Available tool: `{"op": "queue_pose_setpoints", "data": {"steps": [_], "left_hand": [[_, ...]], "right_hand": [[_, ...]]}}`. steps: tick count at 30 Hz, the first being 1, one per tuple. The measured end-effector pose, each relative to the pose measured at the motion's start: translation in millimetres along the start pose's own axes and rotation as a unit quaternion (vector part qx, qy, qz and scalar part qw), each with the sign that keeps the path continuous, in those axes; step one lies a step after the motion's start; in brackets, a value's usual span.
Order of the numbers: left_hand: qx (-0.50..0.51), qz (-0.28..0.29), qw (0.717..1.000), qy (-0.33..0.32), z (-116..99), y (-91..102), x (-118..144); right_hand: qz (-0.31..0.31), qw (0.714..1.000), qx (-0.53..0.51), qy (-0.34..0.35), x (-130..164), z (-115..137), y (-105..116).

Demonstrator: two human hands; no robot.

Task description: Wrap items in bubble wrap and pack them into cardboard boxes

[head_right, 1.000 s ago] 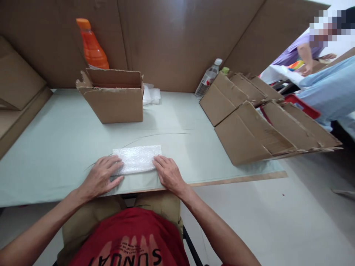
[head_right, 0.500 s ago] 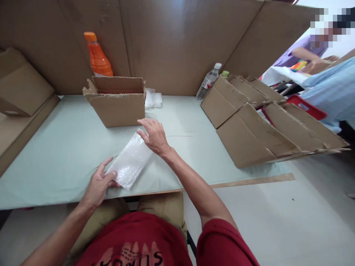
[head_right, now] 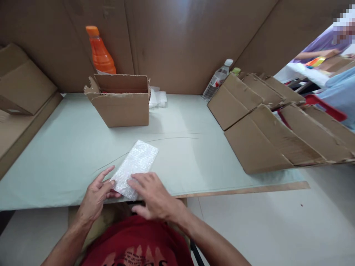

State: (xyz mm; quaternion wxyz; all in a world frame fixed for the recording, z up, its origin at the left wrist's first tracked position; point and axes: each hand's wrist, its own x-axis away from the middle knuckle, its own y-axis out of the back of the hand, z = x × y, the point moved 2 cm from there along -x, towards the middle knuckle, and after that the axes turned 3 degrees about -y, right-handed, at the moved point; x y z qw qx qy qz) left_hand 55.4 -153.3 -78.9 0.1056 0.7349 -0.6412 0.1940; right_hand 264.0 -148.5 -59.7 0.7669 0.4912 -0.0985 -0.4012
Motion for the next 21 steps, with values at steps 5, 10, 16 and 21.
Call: {"op": "queue_pose_setpoints", "data": {"steps": [5,10,16,21], "left_hand": [[-0.098,0.037,0.995,-0.009,3,12.3,11],[-0.338,0.042,0.899,-0.276,-9,30.4,15],[-0.373,0.113,0.873,-0.292,-10,4.2,-10],[-0.367,0.1,0.902,-0.207,-13,-6.2,-31]], "right_hand": [[-0.112,0.993,0.009,-0.025,6,11,-36],[-0.15,0.974,-0.111,-0.128,0,-5,-33],[-0.056,0.951,-0.177,-0.248,-16,-18,-18],[-0.22,0.962,0.025,-0.158,9,4,-8]]}}
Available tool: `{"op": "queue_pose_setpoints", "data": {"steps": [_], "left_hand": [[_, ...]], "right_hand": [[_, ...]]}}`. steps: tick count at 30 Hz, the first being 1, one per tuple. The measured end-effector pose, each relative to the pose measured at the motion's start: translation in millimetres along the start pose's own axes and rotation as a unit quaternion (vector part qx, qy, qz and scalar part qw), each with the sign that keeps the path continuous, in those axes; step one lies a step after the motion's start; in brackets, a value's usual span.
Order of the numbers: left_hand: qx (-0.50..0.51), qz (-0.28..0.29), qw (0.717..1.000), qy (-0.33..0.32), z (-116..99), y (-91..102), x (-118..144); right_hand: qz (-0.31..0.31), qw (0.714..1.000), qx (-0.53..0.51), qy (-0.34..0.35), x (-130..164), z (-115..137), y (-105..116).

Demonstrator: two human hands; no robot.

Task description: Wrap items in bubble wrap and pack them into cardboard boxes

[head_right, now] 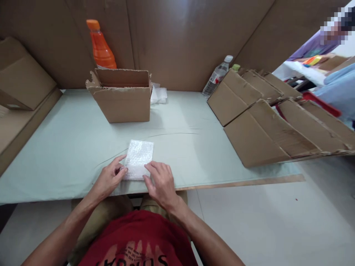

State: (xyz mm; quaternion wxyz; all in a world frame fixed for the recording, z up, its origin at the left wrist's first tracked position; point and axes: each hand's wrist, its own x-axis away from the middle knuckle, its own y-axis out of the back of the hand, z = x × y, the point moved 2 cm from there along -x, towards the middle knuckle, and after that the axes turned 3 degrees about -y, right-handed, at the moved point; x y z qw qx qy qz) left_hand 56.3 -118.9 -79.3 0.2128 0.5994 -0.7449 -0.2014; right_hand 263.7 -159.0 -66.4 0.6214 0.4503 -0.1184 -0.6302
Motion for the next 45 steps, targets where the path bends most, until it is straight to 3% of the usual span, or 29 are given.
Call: {"op": "queue_pose_setpoints", "data": {"steps": [1,3,7,9,12,14,17,19,21,24,26,31,34,37,39,41,43,45], "left_hand": [[0.001,0.002,1.0,0.004,1,0.0,-3],[-0.002,0.005,1.0,0.007,3,-0.6,-7],[-0.013,0.004,1.0,0.001,3,0.7,-11],[-0.021,-0.022,0.999,-0.045,0,7.1,-7],[-0.049,-0.058,0.979,-0.187,-5,19.2,10],[-0.07,-0.038,0.961,-0.263,-5,22.3,23],[-0.071,-0.006,0.955,-0.287,0,18.9,33],[-0.052,0.003,0.965,-0.258,2,14.0,31],[-0.029,0.017,0.977,-0.213,4,8.5,24],[-0.017,0.035,0.99,-0.136,3,0.8,9],[-0.034,0.03,0.993,-0.11,1,-3.1,-1],[-0.088,-0.073,0.989,-0.097,-3,-2.5,-6],[0.056,-0.134,0.989,-0.001,-1,-0.2,9],[0.314,-0.138,0.934,0.102,-1,-9.9,27],[0.435,-0.123,0.882,0.135,-5,-20.7,34],[0.49,-0.114,0.853,0.142,-10,-29.1,35],[0.49,-0.116,0.853,0.134,-16,-31.8,34],[0.453,-0.118,0.876,0.115,-24,-29.7,33]], "right_hand": [[-0.014,0.998,0.031,0.044,6,6,3],[0.019,0.99,0.076,0.113,13,14,0],[0.094,0.976,0.13,0.144,4,10,-22],[0.098,0.981,0.115,0.124,-4,1,-29],[0.113,0.99,0.039,0.071,-11,-7,-27],[0.145,0.989,-0.03,0.021,-12,-8,-20],[0.214,0.965,-0.133,-0.071,-12,-5,-12],[0.241,0.948,-0.175,-0.113,-11,-4,-11],[0.23,0.953,-0.162,-0.116,-8,-4,-10],[0.137,0.988,-0.033,-0.058,-1,-1,-5],[0.092,0.994,0.054,-0.002,5,4,-2],[0.145,0.981,0.119,0.054,2,6,-11],[0.107,0.993,0.049,0.008,-7,-3,-15],[0.066,0.991,-0.082,-0.081,-9,-8,-16],[0.096,0.972,-0.173,-0.127,-7,-6,-19],[0.133,0.955,-0.223,-0.142,-4,-2,-20],[0.123,0.963,-0.207,-0.121,-2,0,-17],[0.087,0.978,-0.164,-0.092,-2,-1,-9]]}}
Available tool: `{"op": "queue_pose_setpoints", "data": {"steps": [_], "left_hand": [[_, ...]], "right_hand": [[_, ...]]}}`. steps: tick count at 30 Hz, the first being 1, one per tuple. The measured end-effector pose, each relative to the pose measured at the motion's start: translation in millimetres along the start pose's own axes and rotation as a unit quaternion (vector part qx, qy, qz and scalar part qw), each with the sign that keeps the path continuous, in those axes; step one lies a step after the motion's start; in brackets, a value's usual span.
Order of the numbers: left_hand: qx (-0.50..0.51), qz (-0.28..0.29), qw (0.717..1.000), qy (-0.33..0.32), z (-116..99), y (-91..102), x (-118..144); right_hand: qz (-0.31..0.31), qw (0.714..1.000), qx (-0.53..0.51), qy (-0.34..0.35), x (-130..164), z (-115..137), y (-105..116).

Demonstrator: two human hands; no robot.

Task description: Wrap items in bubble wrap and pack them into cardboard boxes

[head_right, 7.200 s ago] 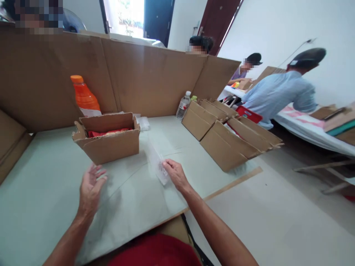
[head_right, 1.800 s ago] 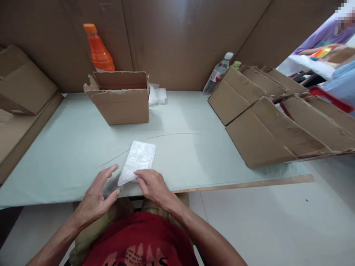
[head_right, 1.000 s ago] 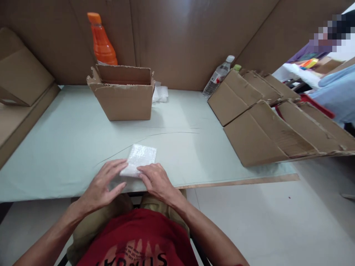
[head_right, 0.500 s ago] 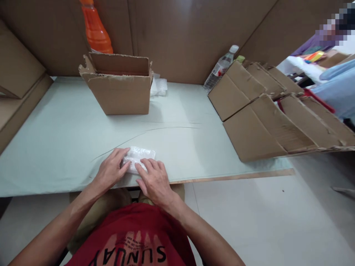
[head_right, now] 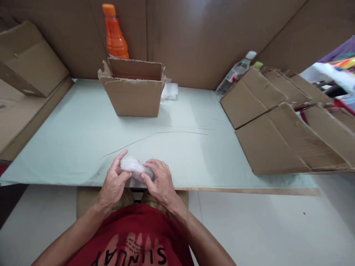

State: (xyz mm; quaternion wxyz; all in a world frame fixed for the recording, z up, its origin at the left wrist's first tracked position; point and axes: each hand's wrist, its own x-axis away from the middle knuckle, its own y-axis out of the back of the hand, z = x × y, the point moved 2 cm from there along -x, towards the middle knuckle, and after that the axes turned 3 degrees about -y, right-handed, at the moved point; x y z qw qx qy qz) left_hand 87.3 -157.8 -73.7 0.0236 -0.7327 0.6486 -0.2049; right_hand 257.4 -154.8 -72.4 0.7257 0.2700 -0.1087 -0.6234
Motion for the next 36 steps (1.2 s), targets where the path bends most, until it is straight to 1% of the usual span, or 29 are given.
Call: {"op": "queue_pose_setpoints", "data": {"steps": [1,2,4,5,6,7,9,10,12,15,17,19,20,22,23,24,25,26,27,28,30,31,32,33,34,36], "left_hand": [[-0.026,0.01,1.0,-0.011,-4,-2.2,1],[-0.05,0.03,0.998,-0.018,-7,-4.6,3],[-0.095,0.078,0.992,-0.03,-12,-9.4,8],[-0.122,0.092,0.987,-0.044,-13,-11.1,10],[-0.151,0.094,0.982,-0.068,-13,-12.2,13],[-0.179,0.086,0.975,-0.099,-14,-12.7,14],[-0.209,0.064,0.963,-0.16,-14,-12.9,18],[-0.205,0.064,0.961,-0.173,-14,-12.9,19],[-0.168,0.078,0.969,-0.161,-15,-13.4,24],[-0.104,0.072,0.985,-0.119,-18,-13.1,33],[-0.07,0.053,0.99,-0.114,-20,-11.4,38],[-0.053,0.055,0.991,-0.11,-21,-8.6,38],[-0.057,0.067,0.99,-0.108,-21,-7.1,36],[-0.086,0.102,0.984,-0.121,-26,-4.2,26],[-0.11,0.113,0.977,-0.143,-33,-2.8,18],[-0.14,0.113,0.967,-0.179,-42,-1.8,9],[-0.179,0.1,0.952,-0.227,-54,-1.4,-2],[-0.227,0.079,0.929,-0.281,-69,-1.9,-15],[-0.282,0.055,0.896,-0.338,-86,-3.9,-30],[-0.338,0.033,0.854,-0.394,-104,-7.4,-46],[-0.431,0.001,0.754,-0.495,-137,-17.6,-86],[-0.465,-0.008,0.707,-0.533,-151,-23.2,-108],[-0.494,-0.018,0.667,-0.558,-162,-28.2,-131],[-0.52,-0.025,0.636,-0.569,-170,-32.2,-154],[-0.541,-0.031,0.617,-0.571,-175,-34.7,-174],[-0.563,-0.032,0.599,-0.569,-178,-35.4,-204]], "right_hand": [[-0.006,1.0,0.008,0.01,0,1,4],[0.005,1.0,0.0,0.014,1,1,8],[0.063,0.997,-0.048,0.001,2,2,12],[0.091,0.993,-0.073,-0.01,2,2,13],[0.108,0.99,-0.089,-0.023,3,2,13],[0.111,0.989,-0.095,-0.035,4,3,13],[0.08,0.992,-0.081,-0.048,5,5,12],[0.065,0.995,-0.068,-0.046,5,7,11],[0.059,0.997,-0.041,-0.033,6,13,10],[0.095,0.995,-0.014,-0.031,10,24,10],[0.124,0.991,-0.037,-0.031,13,32,12],[0.146,0.985,-0.082,-0.026,15,36,14],[0.15,0.983,-0.1,-0.025,14,36,16],[0.136,0.983,-0.115,-0.032,9,32,19],[0.123,0.985,-0.114,-0.038,4,29,21],[0.108,0.987,-0.11,-0.042,-2,25,24],[0.093,0.989,-0.104,-0.043,-9,21,27],[0.077,0.991,-0.099,-0.039,-17,16,31],[0.063,0.993,-0.093,-0.031,-25,12,35],[0.051,0.995,-0.088,-0.019,-33,8,39],[0.027,0.996,-0.079,-0.002,-48,-1,46],[0.014,0.997,-0.075,0.0,-55,-6,50],[-0.001,0.998,-0.07,-0.003,-61,-11,53],[-0.017,0.998,-0.066,-0.009,-66,-15,57],[-0.035,0.997,-0.061,-0.014,-71,-18,62],[-0.072,0.996,-0.052,-0.016,-81,-22,75]]}}
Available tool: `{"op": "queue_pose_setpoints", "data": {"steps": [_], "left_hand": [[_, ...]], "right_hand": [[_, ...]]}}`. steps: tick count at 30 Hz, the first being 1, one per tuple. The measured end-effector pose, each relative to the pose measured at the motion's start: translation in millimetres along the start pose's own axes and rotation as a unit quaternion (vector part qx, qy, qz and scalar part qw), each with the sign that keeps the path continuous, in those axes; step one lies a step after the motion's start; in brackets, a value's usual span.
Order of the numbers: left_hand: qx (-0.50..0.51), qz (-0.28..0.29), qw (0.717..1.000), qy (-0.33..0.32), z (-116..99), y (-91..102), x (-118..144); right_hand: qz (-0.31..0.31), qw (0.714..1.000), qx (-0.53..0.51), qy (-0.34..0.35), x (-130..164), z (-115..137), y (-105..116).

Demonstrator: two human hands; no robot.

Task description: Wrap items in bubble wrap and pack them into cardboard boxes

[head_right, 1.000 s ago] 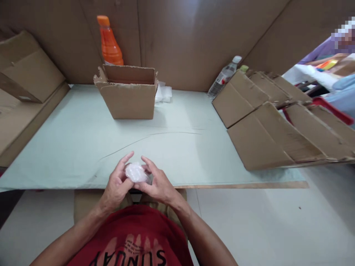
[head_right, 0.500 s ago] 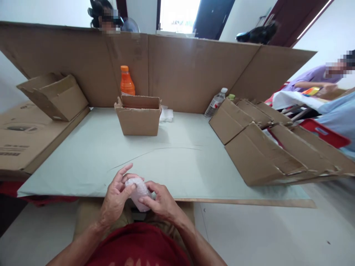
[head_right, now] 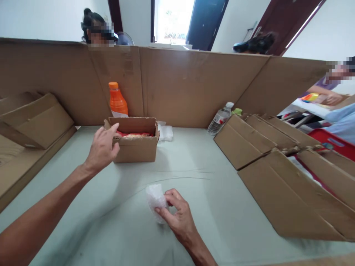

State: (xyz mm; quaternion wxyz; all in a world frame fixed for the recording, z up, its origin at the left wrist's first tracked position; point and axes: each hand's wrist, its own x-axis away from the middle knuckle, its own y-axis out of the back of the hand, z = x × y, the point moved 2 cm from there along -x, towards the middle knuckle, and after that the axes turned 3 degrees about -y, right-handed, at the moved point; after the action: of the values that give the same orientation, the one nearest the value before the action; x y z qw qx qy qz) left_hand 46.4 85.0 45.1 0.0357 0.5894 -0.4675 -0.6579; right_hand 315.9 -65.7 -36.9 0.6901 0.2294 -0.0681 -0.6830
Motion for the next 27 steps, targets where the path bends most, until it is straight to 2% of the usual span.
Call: {"op": "queue_pose_setpoints", "data": {"steps": [2,4,6,9,11,12,14,17,19,21,23,24,25,26,27], "left_hand": [[0.011,-0.006,1.0,-0.024,7,-4.9,3],[0.034,-0.014,0.998,-0.058,1,5.6,18],[0.056,-0.011,0.996,-0.075,-12,27.2,41],[0.068,0.002,0.996,-0.06,-34,66.9,79],[0.068,0.015,0.996,-0.048,-47,89.8,101],[0.069,0.025,0.996,-0.046,-53,98.7,110],[0.075,0.039,0.995,-0.046,-63,110.6,124],[0.087,0.033,0.995,-0.045,-71,116.6,136],[0.097,0.02,0.994,-0.045,-72,115.9,139],[0.108,0.007,0.993,-0.047,-72,113.9,140],[0.12,-0.007,0.992,-0.049,-70,112.5,141],[0.124,-0.012,0.991,-0.05,-69,112.0,142],[0.126,-0.016,0.991,-0.05,-68,111.7,142],[0.127,-0.019,0.991,-0.049,-67,111.5,143],[0.126,-0.019,0.991,-0.051,-66,111.3,143]], "right_hand": [[-0.023,1.0,0.008,0.008,-13,2,18],[-0.032,0.999,0.002,0.015,-28,7,39],[-0.047,0.998,-0.02,0.026,-42,16,62],[-0.106,0.991,-0.039,0.071,-60,45,87],[-0.128,0.986,0.0,0.107,-70,74,92],[-0.12,0.984,0.035,0.127,-76,91,90],[-0.048,0.978,0.111,0.169,-89,126,76],[0.164,0.941,0.201,0.215,-104,163,33],[0.29,0.884,0.298,0.216,-109,169,-4],[0.378,0.794,0.433,0.199,-110,161,-41],[0.437,0.703,0.528,0.189,-109,150,-70],[0.457,0.673,0.551,0.185,-109,145,-78],[0.468,0.658,0.562,0.18,-109,143,-81],[0.473,0.657,0.56,0.176,-108,142,-80],[0.464,0.678,0.544,0.171,-108,143,-74]]}}
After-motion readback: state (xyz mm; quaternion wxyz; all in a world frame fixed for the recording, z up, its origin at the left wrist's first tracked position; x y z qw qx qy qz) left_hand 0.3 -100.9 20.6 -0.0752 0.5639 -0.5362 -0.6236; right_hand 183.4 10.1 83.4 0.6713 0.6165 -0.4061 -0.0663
